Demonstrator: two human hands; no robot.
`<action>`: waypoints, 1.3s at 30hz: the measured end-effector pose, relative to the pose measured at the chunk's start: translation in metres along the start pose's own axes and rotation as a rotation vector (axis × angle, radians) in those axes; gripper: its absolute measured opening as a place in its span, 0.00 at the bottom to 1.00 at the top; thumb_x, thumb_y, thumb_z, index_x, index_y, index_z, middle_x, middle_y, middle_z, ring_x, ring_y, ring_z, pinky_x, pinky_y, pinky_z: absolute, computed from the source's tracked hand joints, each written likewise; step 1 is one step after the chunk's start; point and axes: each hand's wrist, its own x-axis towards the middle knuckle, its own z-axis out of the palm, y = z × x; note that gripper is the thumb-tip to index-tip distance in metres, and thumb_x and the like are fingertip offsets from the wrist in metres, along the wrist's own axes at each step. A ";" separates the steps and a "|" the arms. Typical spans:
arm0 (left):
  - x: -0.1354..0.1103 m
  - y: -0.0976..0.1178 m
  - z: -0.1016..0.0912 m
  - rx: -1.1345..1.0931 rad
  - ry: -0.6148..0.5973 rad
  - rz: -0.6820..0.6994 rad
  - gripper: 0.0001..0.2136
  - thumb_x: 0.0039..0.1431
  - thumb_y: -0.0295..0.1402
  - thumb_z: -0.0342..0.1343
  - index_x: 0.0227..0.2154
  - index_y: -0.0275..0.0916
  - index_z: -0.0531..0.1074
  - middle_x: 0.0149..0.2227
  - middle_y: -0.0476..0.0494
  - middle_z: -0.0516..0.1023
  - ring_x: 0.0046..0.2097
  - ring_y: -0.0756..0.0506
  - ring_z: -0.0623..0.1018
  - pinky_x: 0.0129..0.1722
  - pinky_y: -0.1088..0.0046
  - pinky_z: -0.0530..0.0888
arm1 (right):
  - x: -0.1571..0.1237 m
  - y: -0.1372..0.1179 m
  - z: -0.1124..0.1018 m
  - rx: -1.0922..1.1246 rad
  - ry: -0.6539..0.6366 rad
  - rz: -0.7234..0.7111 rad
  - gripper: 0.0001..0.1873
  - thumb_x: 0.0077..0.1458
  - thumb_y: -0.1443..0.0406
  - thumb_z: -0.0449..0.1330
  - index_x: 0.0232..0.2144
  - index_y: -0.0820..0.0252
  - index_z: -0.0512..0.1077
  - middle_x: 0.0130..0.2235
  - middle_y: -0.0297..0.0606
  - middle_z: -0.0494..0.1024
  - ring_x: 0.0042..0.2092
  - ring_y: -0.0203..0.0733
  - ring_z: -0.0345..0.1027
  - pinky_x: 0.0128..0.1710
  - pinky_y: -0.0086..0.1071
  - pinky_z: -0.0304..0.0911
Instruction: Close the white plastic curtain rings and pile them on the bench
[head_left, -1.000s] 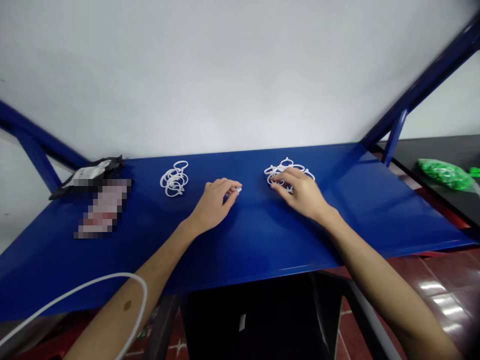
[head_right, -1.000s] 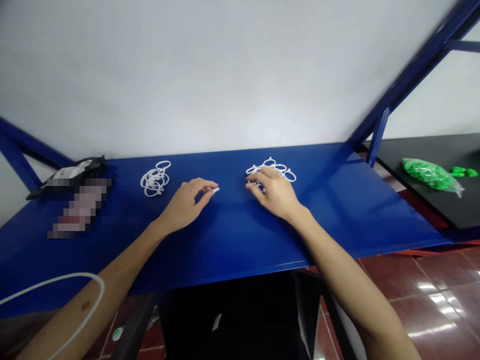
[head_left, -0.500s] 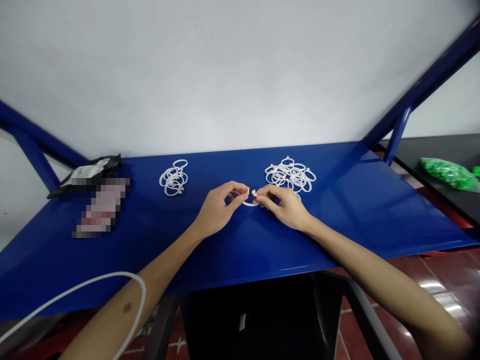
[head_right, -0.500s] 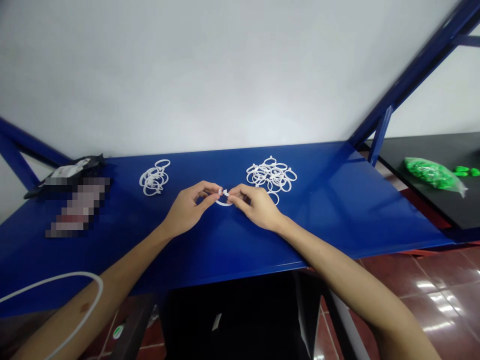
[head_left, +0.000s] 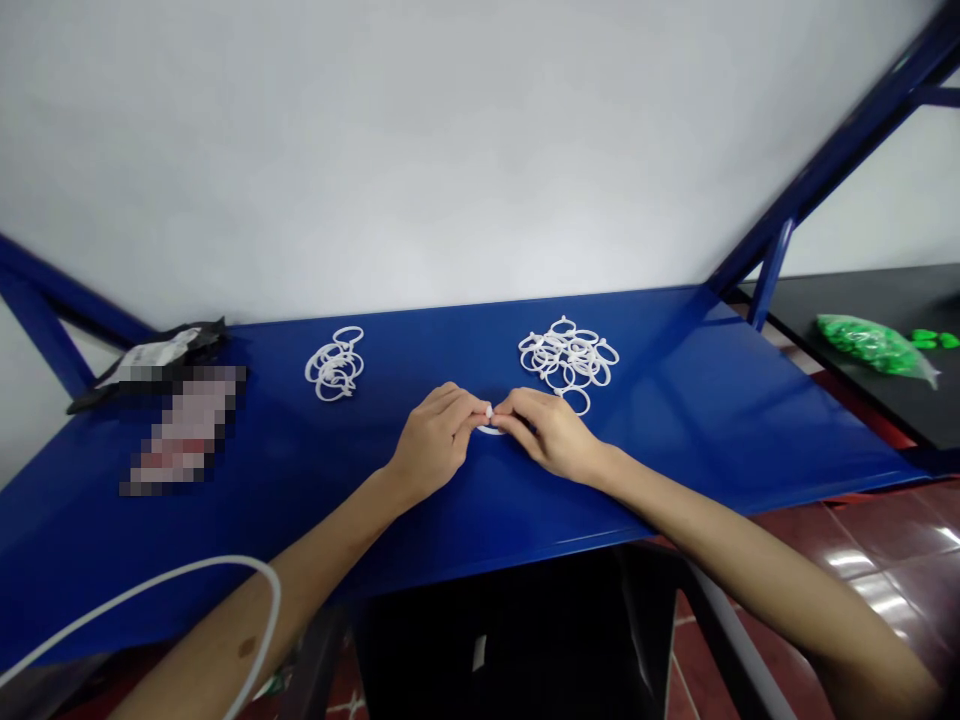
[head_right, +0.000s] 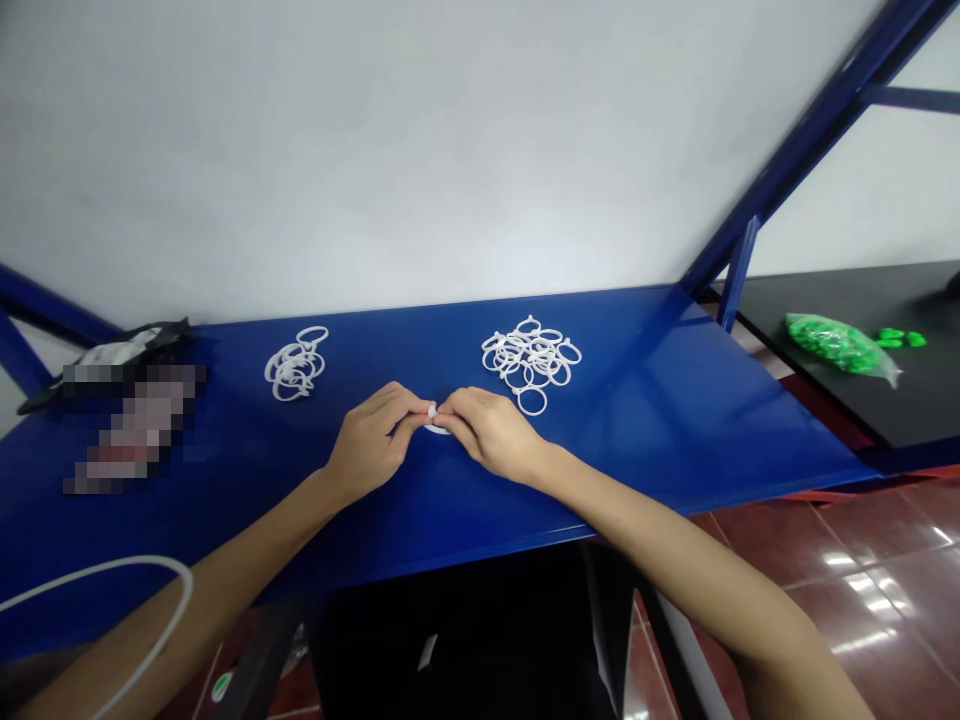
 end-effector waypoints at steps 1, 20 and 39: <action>0.000 -0.001 -0.001 0.023 -0.009 0.043 0.09 0.70 0.28 0.50 0.34 0.40 0.73 0.31 0.48 0.79 0.35 0.47 0.75 0.39 0.70 0.73 | 0.000 0.000 0.000 -0.013 -0.002 -0.012 0.14 0.71 0.60 0.51 0.37 0.60 0.72 0.35 0.39 0.77 0.35 0.38 0.70 0.37 0.33 0.66; 0.004 -0.100 -0.048 0.865 -0.297 -0.565 0.16 0.67 0.35 0.48 0.49 0.34 0.76 0.51 0.29 0.77 0.55 0.28 0.69 0.53 0.48 0.64 | -0.007 0.074 -0.084 -0.755 0.042 0.215 0.14 0.67 0.59 0.57 0.34 0.56 0.80 0.36 0.44 0.75 0.38 0.47 0.60 0.31 0.37 0.56; 0.004 -0.101 -0.059 0.775 -0.312 -0.603 0.11 0.66 0.34 0.50 0.41 0.40 0.77 0.45 0.35 0.81 0.52 0.29 0.70 0.49 0.48 0.61 | -0.006 0.062 -0.085 -0.707 0.088 0.187 0.14 0.66 0.60 0.56 0.38 0.58 0.81 0.36 0.45 0.77 0.38 0.49 0.63 0.35 0.42 0.62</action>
